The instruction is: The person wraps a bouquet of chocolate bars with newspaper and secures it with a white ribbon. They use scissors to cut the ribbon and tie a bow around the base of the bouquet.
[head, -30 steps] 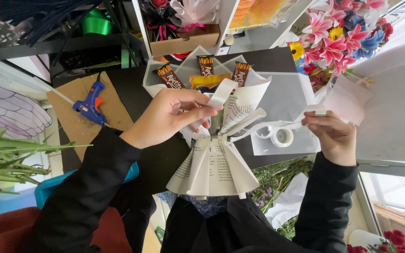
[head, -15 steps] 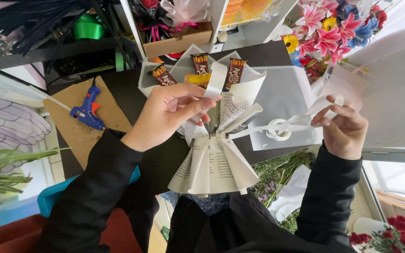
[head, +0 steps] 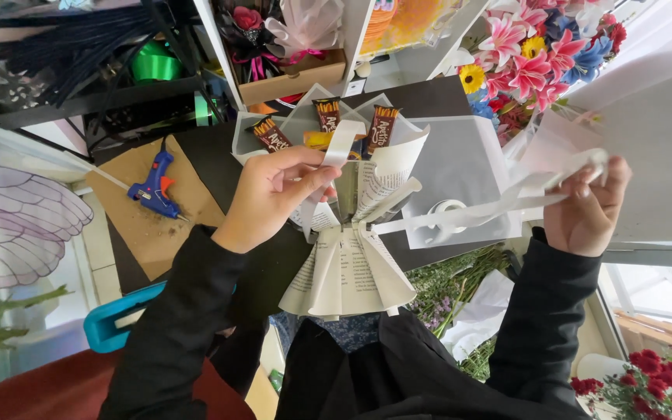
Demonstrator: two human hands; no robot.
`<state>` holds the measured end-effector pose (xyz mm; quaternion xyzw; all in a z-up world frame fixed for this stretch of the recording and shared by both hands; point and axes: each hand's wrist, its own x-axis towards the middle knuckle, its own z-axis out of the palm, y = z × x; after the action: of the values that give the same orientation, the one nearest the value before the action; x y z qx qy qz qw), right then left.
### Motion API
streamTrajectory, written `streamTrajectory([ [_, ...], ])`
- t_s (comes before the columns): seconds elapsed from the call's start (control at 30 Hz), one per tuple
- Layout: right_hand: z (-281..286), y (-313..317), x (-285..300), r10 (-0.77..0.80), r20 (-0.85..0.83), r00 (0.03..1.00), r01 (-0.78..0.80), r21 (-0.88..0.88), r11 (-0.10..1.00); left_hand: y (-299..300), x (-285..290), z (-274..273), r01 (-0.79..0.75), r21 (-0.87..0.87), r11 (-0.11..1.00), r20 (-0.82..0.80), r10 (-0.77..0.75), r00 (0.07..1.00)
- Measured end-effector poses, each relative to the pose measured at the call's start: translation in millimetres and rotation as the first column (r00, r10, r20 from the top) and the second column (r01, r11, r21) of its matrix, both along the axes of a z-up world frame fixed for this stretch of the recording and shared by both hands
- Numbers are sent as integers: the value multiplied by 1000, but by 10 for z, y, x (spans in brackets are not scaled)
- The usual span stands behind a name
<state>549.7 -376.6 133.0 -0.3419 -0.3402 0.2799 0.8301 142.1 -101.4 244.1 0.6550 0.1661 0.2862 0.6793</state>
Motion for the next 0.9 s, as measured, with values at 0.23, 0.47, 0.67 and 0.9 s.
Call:
streamTrajectory([
  [0.23,40,391,299,-130,-79,988,66,-549,833,54,-75,68,-155,-25,988,-118,151,981],
  [0.47,-811,626,-289,452,824,342,496,-567,657,51,-75,-328,-237,-92,967,-57,232,971],
  [0.67,-1621,978,-507,646,725,-240,521,-466,715,-88,-154,-273,-251,-201,947,-123,230,965],
  [0.9,-691,833,-235,577,776,-254,321,-495,807,-269,-36,-340,-313,-216,925,-89,300,950],
])
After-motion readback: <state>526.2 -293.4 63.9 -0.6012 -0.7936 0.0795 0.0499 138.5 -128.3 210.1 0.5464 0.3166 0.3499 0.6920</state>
